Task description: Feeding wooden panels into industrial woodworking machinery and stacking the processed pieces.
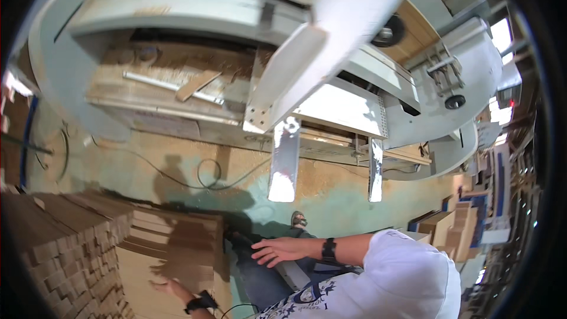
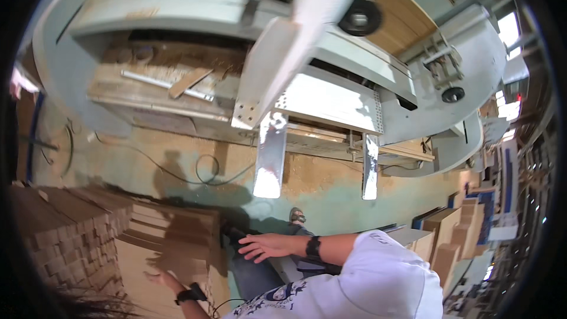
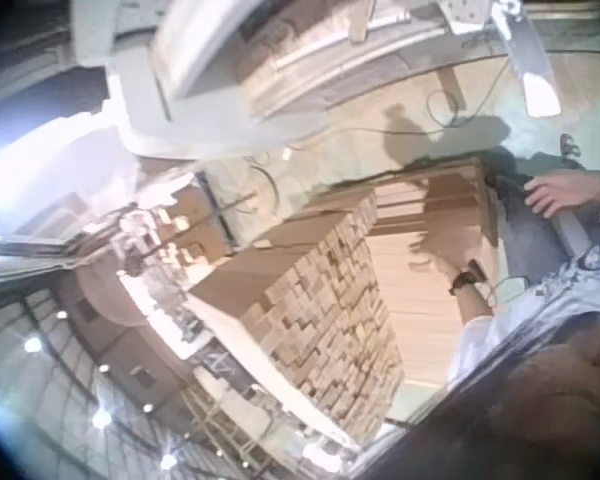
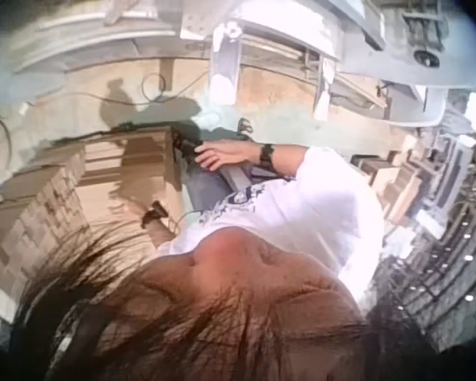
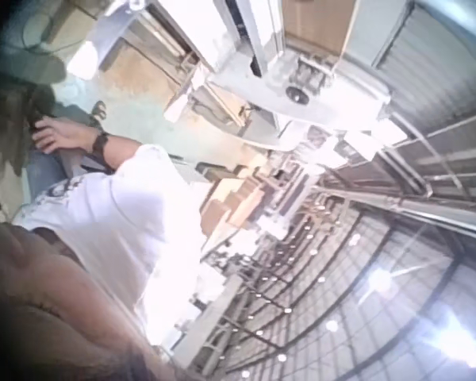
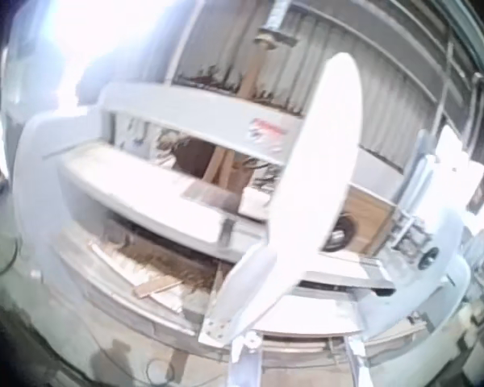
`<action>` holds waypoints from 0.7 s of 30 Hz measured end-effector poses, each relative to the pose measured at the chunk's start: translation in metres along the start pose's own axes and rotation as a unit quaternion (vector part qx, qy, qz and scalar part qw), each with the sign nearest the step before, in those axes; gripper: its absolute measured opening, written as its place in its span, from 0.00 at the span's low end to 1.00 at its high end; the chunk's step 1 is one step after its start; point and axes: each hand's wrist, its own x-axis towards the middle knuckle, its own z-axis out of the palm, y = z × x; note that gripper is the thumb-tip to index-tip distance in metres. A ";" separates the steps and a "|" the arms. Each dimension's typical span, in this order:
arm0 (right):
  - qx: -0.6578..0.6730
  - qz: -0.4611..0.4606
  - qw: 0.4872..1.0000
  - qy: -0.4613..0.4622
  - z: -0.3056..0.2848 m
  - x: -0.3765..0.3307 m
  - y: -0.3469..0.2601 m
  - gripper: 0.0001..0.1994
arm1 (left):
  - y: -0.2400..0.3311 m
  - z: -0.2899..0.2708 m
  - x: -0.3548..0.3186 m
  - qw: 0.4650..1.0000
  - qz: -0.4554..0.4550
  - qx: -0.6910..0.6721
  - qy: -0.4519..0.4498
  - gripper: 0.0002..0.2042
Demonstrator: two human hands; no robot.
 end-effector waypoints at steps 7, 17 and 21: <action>-0.303 -0.244 0.888 0.246 -0.074 -0.156 -0.011 0.22 | 0.330 -0.139 -0.199 0.750 0.015 -0.471 -0.463 0.16; -0.646 -0.353 0.367 0.568 -0.198 -0.252 -0.025 0.28 | 0.591 -0.008 -0.230 0.760 0.483 -0.358 -0.244 0.17; -0.637 -0.347 0.352 0.592 -0.212 -0.245 -0.022 0.29 | 0.607 0.029 -0.216 0.790 0.413 -0.293 -0.345 0.20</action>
